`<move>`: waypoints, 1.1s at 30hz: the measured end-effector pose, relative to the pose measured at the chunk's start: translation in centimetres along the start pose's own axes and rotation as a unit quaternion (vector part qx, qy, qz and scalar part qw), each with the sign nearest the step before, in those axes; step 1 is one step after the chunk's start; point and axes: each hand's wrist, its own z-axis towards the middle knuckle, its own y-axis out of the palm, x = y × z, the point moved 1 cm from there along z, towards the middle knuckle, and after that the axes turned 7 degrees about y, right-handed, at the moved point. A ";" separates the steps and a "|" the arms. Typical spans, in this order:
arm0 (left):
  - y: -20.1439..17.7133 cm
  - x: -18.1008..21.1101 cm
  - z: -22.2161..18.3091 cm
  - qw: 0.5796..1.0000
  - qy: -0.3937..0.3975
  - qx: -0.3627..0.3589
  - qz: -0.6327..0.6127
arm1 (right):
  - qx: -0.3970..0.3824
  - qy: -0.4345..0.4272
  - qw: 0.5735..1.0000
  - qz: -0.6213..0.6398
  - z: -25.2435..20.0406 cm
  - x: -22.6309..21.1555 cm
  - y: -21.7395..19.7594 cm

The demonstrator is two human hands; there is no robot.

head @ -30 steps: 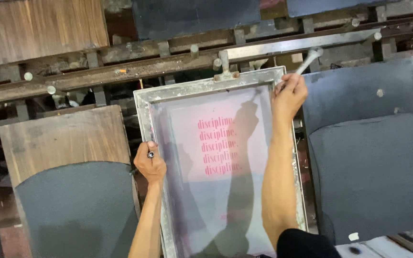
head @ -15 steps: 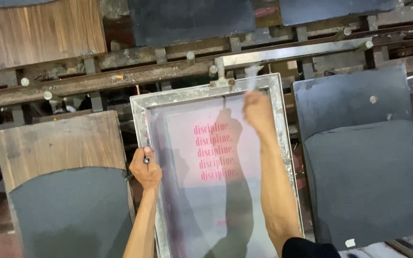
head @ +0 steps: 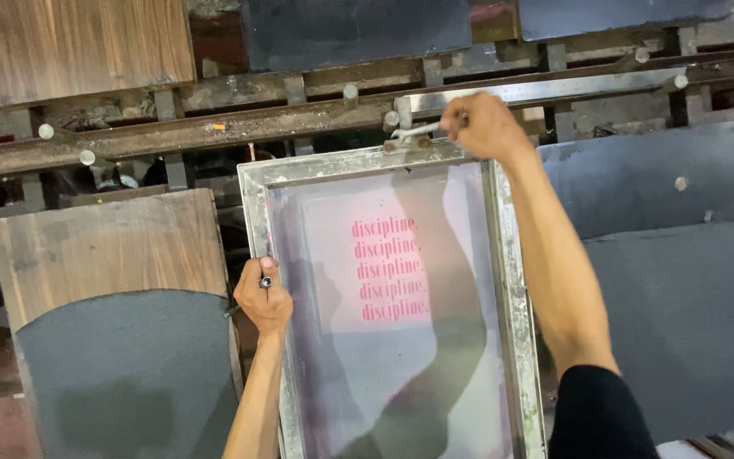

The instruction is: Mounting a screen printing frame onto a press and tightening the securing bolts with a wrench in preparation for printing.

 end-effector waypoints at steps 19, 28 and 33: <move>-0.3 1.7 1.1 0.998 0.045 -0.041 0.003 | -0.248 0.040 0.956 -0.154 10.0 -5.1 -1.4; -0.4 1.4 1.2 0.999 0.032 -0.036 -0.007 | -0.273 0.091 0.952 -0.107 7.1 -2.2 -0.4; 0.1 -0.7 0.2 1.000 -0.012 -0.010 -0.007 | -0.156 0.090 0.976 -0.121 2.6 2.5 3.8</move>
